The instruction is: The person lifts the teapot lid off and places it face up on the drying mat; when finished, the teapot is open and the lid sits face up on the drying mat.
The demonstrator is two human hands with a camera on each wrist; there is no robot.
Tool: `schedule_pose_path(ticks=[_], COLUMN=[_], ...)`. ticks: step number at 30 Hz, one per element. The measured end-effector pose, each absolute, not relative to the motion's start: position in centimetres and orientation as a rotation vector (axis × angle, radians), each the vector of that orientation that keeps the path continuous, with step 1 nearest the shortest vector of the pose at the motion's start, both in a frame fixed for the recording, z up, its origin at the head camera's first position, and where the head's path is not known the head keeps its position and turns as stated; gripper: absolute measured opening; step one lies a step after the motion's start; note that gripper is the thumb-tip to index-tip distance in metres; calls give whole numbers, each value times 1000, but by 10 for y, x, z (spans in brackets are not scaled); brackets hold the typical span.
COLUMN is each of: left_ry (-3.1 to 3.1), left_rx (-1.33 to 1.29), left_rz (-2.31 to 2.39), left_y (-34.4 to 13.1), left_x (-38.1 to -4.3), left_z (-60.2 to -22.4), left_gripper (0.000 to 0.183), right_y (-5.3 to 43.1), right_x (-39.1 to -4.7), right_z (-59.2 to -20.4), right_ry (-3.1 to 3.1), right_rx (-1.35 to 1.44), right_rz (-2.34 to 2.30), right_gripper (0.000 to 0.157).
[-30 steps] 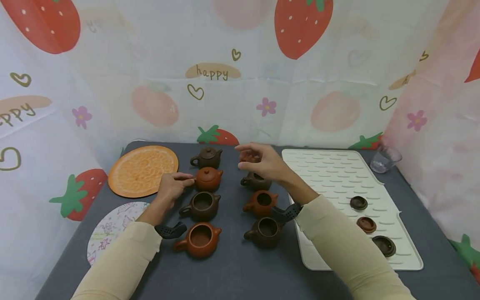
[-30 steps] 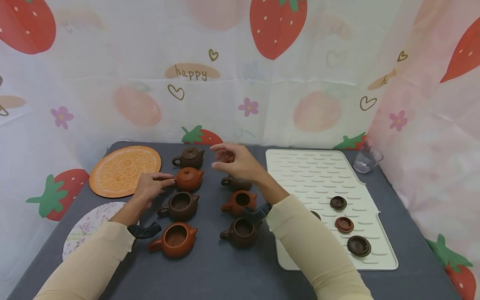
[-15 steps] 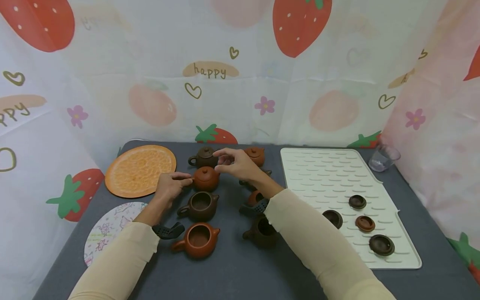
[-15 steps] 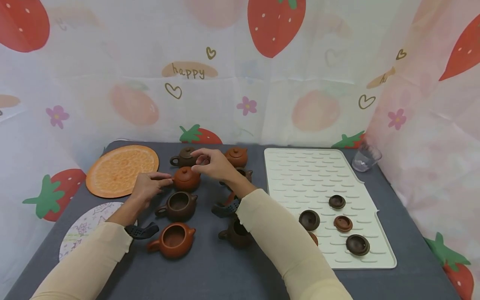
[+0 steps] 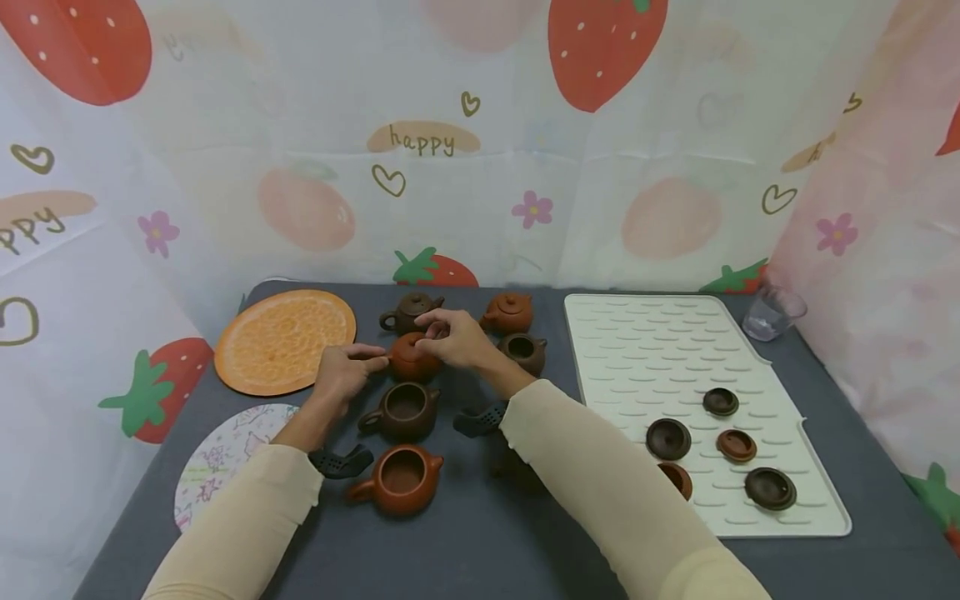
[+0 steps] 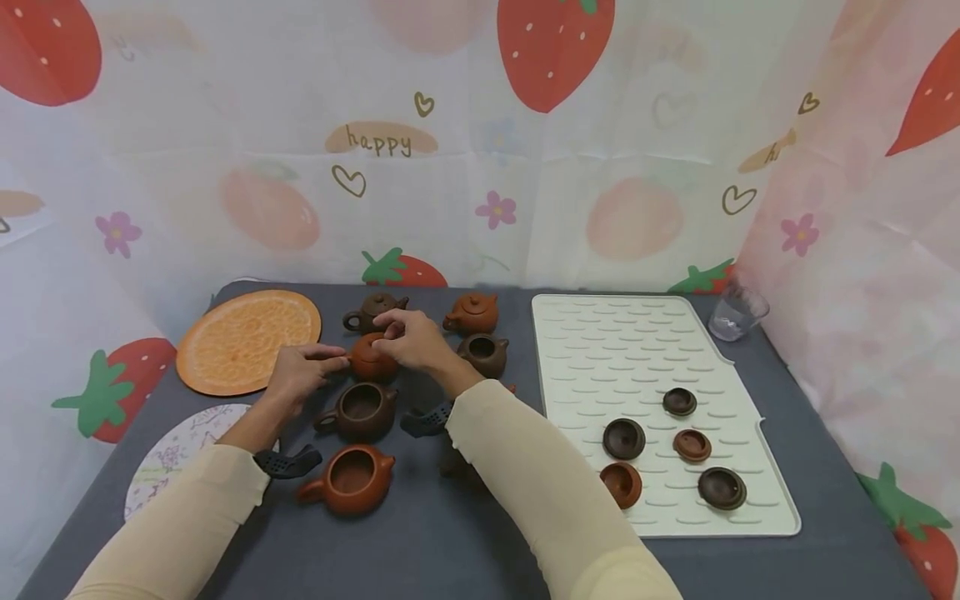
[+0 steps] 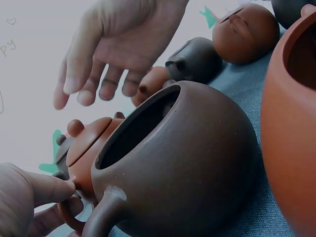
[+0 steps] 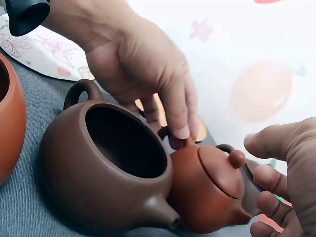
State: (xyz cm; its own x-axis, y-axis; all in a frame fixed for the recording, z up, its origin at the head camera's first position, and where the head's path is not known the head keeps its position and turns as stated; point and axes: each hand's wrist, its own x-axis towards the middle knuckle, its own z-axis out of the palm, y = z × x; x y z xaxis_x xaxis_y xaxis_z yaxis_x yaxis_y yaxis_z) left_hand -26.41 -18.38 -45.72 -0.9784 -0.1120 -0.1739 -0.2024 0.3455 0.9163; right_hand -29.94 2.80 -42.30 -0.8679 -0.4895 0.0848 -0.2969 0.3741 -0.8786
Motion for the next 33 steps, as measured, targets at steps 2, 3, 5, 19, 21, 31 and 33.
schedule_pose_path(ticks=[2, 3, 5, 19, 21, 31, 33], left_ry=[2510, 2510, 2511, 2522, 2522, 2520, 2521], left_rx=[-287, -282, -282, -283, -284, -292, -294], left_rz=[1726, 1724, 1723, 1722, 1723, 1722, 1720], left_y=[-183, -183, -183, -184, -184, -184, -184], left_x=[-265, -265, -265, -265, -265, -264, -264], left_z=[-457, -457, -458, -458, -458, -457, -458], left_gripper=[24, 24, 24, 25, 25, 23, 23], right_y=[25, 24, 21, 8, 6, 0, -1], right_x=[-300, -300, -301, -303, -302, -299, -299], right_z=[-425, -426, -429, -433, -434, -435, -436], right_ry=[2467, 2476, 2486, 2591, 2624, 2769, 2788], right_rx=[-703, -699, -680, -603, -615, -577, -573], right_rz=[-1488, -1481, -1463, -1289, -1259, -1186, -1197], right_gripper=[36, 36, 37, 36, 33, 23, 20])
